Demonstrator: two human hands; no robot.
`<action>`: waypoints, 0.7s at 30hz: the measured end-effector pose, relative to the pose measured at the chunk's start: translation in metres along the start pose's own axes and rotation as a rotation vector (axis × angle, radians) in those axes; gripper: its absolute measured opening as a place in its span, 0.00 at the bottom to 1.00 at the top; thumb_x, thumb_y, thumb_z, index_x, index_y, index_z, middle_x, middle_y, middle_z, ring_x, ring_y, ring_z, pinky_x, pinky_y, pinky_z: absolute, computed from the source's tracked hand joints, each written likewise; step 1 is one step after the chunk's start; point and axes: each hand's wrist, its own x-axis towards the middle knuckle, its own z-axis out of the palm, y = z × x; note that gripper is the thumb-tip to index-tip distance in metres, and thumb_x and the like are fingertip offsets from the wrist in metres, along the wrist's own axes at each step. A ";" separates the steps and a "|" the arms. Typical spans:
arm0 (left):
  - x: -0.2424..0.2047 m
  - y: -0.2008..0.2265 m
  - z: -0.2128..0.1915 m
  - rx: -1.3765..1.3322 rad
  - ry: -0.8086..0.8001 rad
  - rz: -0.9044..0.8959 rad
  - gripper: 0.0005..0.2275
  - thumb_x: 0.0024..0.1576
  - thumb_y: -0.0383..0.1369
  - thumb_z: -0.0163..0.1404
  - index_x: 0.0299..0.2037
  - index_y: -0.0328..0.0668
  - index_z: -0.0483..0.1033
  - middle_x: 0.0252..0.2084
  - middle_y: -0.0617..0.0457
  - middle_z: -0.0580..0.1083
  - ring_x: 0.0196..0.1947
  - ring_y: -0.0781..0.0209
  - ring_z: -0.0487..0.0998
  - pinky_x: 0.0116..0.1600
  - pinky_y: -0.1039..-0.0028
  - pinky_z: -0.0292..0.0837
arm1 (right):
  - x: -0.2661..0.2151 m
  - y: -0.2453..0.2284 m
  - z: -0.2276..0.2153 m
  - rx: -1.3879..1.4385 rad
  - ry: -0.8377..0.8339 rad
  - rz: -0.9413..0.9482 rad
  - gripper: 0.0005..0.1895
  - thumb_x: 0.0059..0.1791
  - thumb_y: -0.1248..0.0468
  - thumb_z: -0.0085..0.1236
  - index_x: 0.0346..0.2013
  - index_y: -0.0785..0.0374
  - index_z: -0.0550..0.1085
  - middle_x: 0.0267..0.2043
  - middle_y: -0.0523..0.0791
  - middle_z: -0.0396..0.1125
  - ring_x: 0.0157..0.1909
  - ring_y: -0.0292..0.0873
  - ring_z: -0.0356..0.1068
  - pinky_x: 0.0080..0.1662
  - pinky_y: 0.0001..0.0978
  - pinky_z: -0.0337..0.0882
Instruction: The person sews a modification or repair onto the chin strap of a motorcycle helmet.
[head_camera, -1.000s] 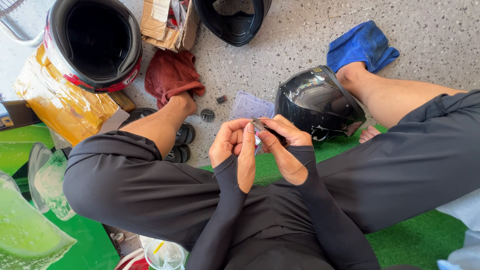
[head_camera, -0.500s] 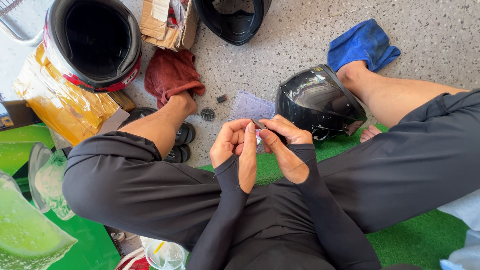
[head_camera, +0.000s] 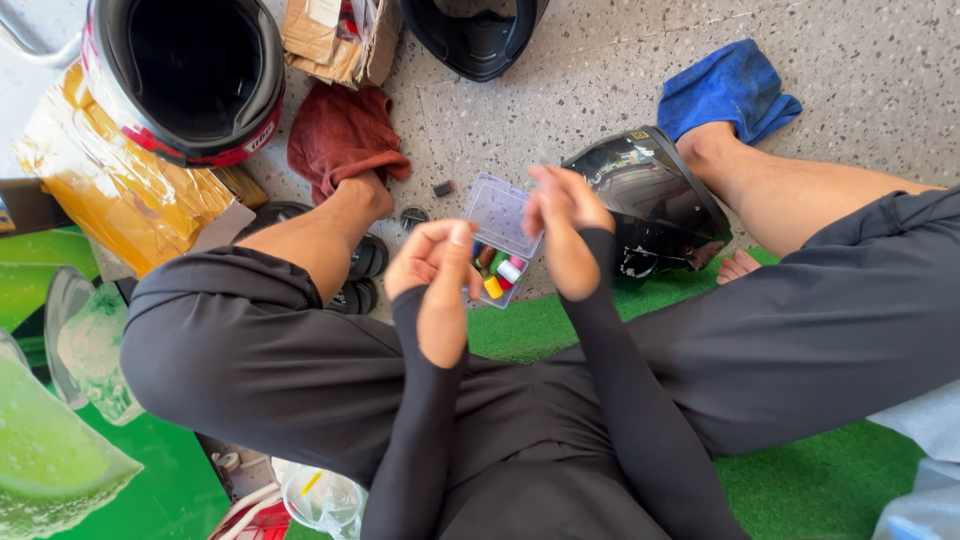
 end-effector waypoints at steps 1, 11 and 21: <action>0.001 0.001 -0.004 -0.003 -0.002 0.001 0.08 0.65 0.31 0.51 0.44 0.31 0.75 0.28 0.58 0.73 0.20 0.74 0.67 0.27 0.82 0.61 | 0.020 0.033 -0.001 -0.002 0.000 -0.002 0.17 0.60 0.58 0.49 0.56 0.68 0.72 0.31 0.40 0.65 0.32 0.32 0.65 0.36 0.24 0.65; 0.011 0.012 -0.034 -0.306 0.097 0.126 0.07 0.68 0.32 0.48 0.45 0.33 0.70 0.24 0.61 0.61 0.23 0.72 0.58 0.32 0.74 0.64 | 0.156 0.325 -0.067 -0.906 0.096 -0.029 0.12 0.53 0.56 0.62 0.39 0.63 0.79 0.32 0.50 0.72 0.37 0.50 0.73 0.40 0.42 0.71; 0.006 0.009 -0.028 -0.179 0.099 0.005 0.09 0.65 0.31 0.50 0.43 0.29 0.75 0.36 0.59 0.76 0.21 0.71 0.65 0.29 0.77 0.61 | 0.043 0.005 0.035 -0.108 -0.278 -0.060 0.13 0.60 0.64 0.51 0.55 0.69 0.76 0.48 0.46 0.72 0.52 0.39 0.70 0.57 0.31 0.71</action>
